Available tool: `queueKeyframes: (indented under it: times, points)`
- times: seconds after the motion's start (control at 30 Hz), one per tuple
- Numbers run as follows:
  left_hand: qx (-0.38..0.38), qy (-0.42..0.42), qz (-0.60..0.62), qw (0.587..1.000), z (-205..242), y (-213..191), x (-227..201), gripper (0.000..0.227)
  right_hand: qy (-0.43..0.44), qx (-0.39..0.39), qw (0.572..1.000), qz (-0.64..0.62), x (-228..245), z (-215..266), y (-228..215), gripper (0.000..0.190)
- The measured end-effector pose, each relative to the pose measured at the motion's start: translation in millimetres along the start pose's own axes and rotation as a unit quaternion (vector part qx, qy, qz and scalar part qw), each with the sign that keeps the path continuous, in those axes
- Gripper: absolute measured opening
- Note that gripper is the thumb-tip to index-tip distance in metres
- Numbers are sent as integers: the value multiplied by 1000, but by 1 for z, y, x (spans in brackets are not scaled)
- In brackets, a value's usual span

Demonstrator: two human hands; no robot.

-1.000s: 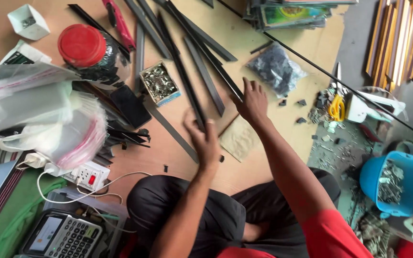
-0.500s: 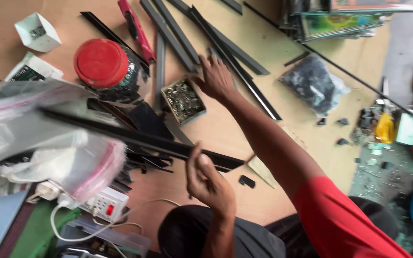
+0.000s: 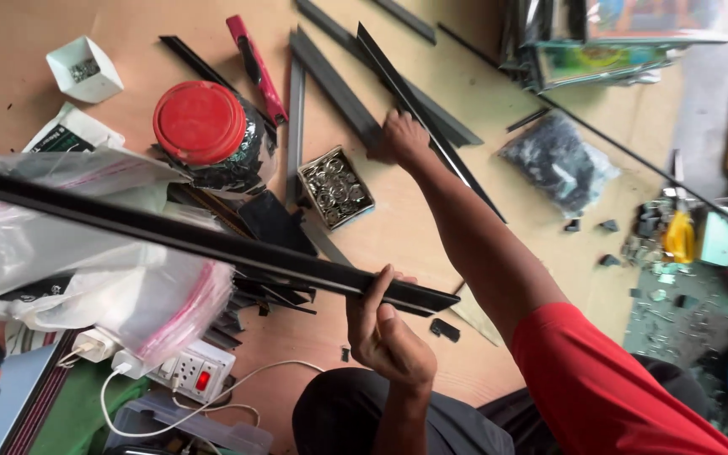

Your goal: Assembling the components of a picture frame including the molding and glass.

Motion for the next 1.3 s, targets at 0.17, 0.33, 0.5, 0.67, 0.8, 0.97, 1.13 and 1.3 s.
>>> queueKeyframes:
  times: [0.17, 0.33, 0.5, 0.67, 0.8, 0.97, 1.13, 1.3]
  points:
    - [59, 81, -5, 995, 3, 5, -11, 37, -115, -22, 993, -23, -71, 40, 25, 58]
    - [59, 263, -127, 955, -3, 12, -49, 32, -117, -86, 956, -256, -175, 210, -19, 33]
    - [24, 398, -230, 888, 22, -10, -74, 30, -39, -189, 898, -396, -259, 389, -106, 34]
    - [45, 503, -232, 831, 30, -9, -136, 21, -51, -369, 856, -358, -317, 507, -197, 7]
    - [109, 565, -154, 803, 36, 25, -189, 22, -28, -407, 855, -321, -247, 522, -260, 40]
    - [317, 588, -197, 717, 86, 74, -180, 33, -112, -337, 867, -349, -236, 505, -205, 22]
    - [439, 565, -204, 668, 126, 89, -181, 46, -121, -331, 843, -406, -224, 498, -201, 18]
    - [515, 484, -197, 679, 149, 95, -161, 37, -159, -274, 850, -421, -209, 496, -199, 20]
Point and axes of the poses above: each hand's wrist, its own z-axis away from the middle knuckle, its own y-axis out of the palm, x = y × z, the point moved 7 cm from there along -z, towards the middle knuckle, and after that the axes turned 9 degrees about -x, right-handed, at the moved point
